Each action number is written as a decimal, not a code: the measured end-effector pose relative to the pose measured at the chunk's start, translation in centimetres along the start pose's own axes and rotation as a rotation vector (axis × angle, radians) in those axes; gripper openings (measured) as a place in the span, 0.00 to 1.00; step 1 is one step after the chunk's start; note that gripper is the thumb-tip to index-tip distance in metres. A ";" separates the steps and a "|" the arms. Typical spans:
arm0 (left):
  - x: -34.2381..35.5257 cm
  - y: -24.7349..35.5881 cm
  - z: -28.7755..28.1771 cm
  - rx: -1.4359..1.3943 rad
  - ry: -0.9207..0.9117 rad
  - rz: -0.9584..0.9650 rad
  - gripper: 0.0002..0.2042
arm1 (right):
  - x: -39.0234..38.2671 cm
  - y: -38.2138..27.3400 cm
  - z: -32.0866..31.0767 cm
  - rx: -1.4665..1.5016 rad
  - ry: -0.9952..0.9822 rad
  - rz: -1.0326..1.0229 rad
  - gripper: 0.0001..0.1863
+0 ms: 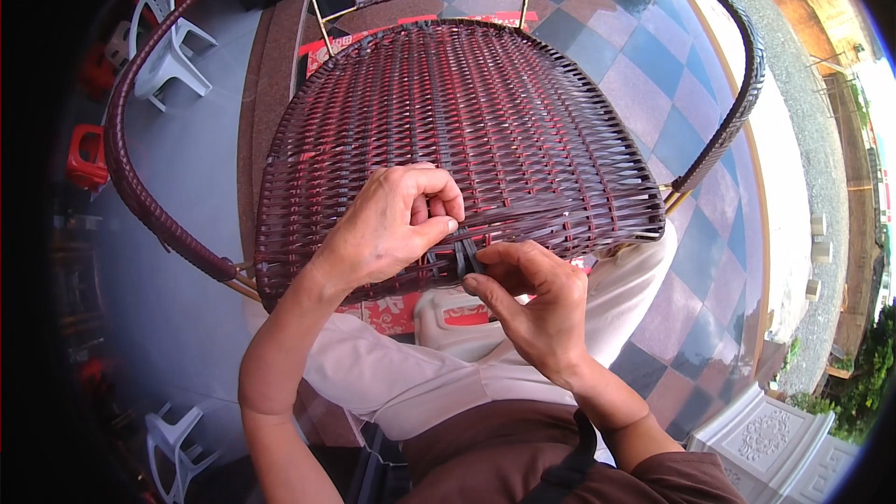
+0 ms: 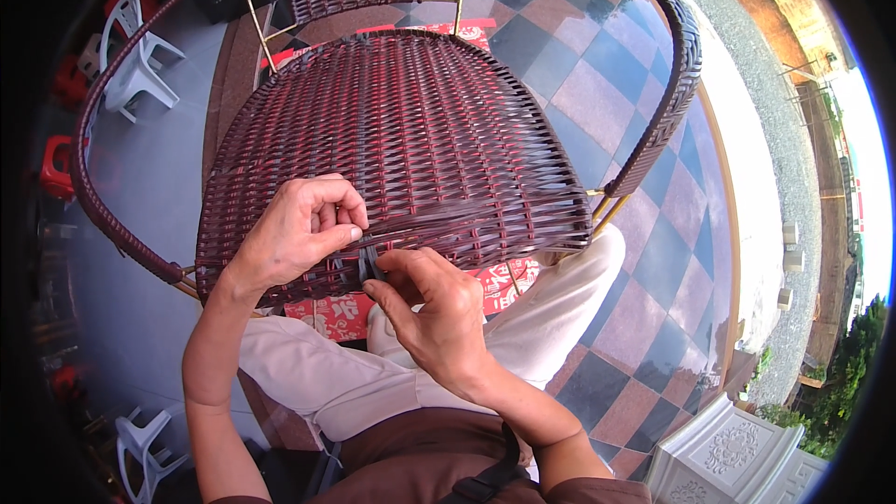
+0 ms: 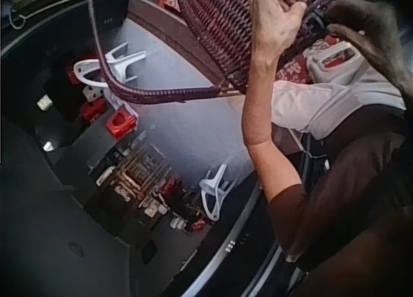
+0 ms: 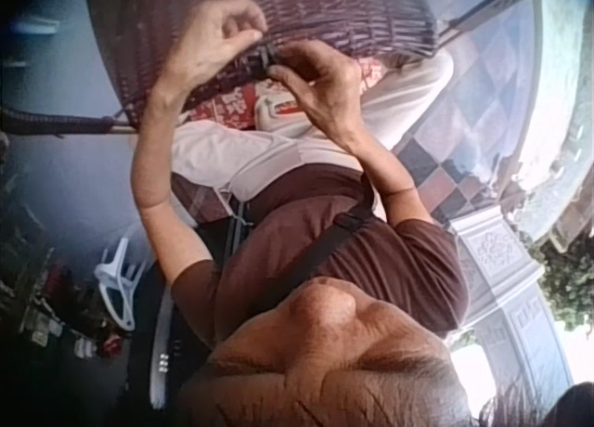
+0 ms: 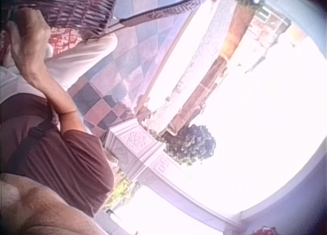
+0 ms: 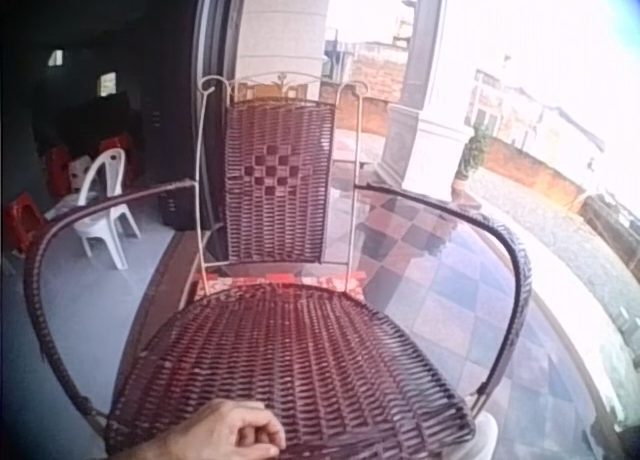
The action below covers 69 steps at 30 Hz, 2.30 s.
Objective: The person repairs a woven chair by hand and with a screwdriver, weaving a loose strip of material back into the seat and using a screwdriver to pry and secure the weaving.
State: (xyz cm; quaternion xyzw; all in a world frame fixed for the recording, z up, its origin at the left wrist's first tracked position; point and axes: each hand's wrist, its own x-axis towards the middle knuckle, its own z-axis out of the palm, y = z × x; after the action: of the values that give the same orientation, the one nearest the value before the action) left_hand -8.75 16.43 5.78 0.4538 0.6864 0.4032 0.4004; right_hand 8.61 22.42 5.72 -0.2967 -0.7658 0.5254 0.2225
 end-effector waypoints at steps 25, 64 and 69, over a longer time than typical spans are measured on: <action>-2.2 0.5 3.6 0.329 0.361 0.211 0.04 | 1.4 7.9 -19.1 -0.295 0.839 -0.075 0.08; -1.2 1.2 2.8 0.348 0.338 0.152 0.02 | -6.7 35.0 -1.8 -0.800 -0.510 0.803 0.08; -1.1 1.3 2.8 0.346 0.334 0.134 0.03 | -6.7 35.1 -2.0 -0.794 -0.508 0.809 0.09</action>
State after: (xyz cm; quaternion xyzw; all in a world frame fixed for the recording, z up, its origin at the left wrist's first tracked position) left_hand -5.48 16.26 6.20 0.4872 0.7704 0.3744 0.1702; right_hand 22.50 28.67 -26.71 -0.4891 -0.7587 0.2975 -0.3108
